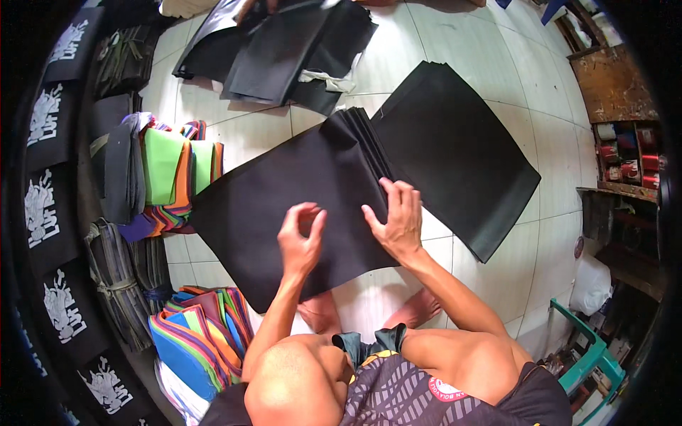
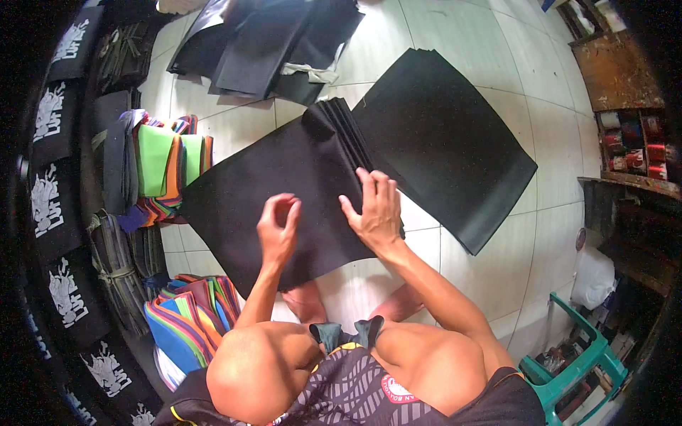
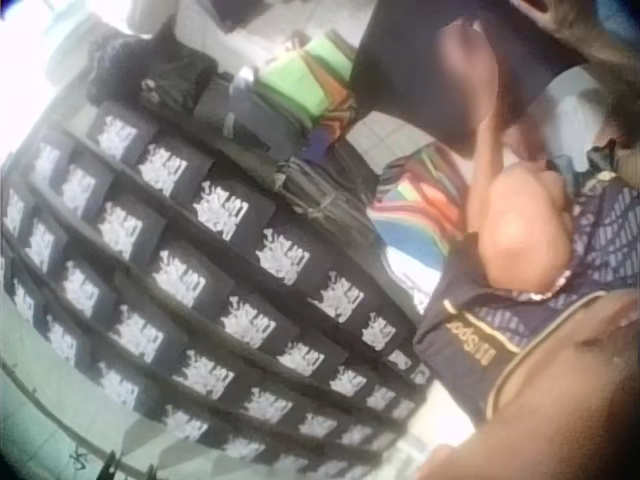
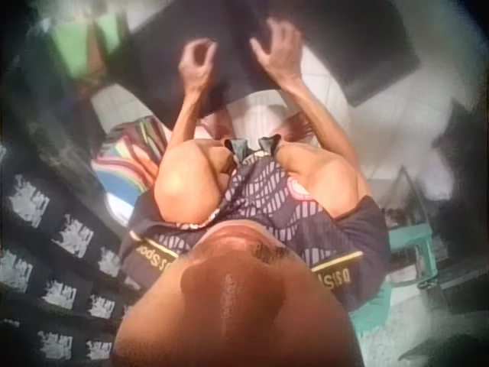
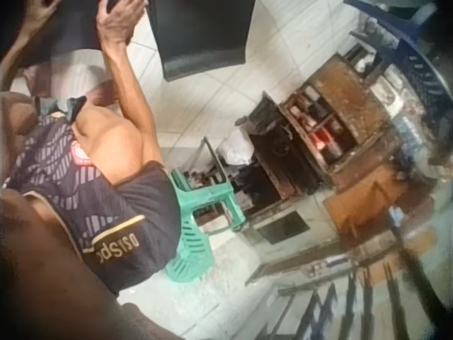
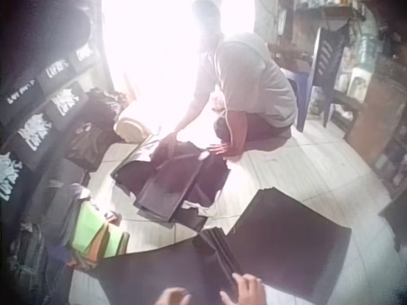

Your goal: The person picks up large black fabric sheets from the floor, aligns the edges, and folds them into sections by hand before placing them onto a growing stack.

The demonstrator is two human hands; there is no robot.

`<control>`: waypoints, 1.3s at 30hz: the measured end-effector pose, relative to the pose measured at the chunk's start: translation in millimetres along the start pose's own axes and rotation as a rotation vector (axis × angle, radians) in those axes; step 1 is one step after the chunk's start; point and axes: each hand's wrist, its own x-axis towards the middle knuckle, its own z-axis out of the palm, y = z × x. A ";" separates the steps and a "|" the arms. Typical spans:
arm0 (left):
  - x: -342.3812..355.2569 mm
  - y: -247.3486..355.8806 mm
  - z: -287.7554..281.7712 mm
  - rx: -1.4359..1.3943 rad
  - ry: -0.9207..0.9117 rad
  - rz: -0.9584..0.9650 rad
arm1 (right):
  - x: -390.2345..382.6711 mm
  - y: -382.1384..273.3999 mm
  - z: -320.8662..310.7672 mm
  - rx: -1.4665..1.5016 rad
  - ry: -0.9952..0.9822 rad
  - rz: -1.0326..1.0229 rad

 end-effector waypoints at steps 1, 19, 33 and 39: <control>18.7 -6.7 20.1 -0.080 -0.015 0.013 | -1.2 -7.3 8.7 0.141 -0.001 0.063; 132.2 -1.4 46.6 -0.227 -0.104 -0.051 | 23.7 -11.3 32.4 0.262 -0.041 0.081; 196.3 81.9 -4.2 0.951 -0.839 1.183 | 15.3 -9.1 5.5 0.419 -0.045 0.198; 186.5 92.1 8.5 0.868 -0.962 1.084 | 4.4 -1.9 2.8 0.390 0.036 0.181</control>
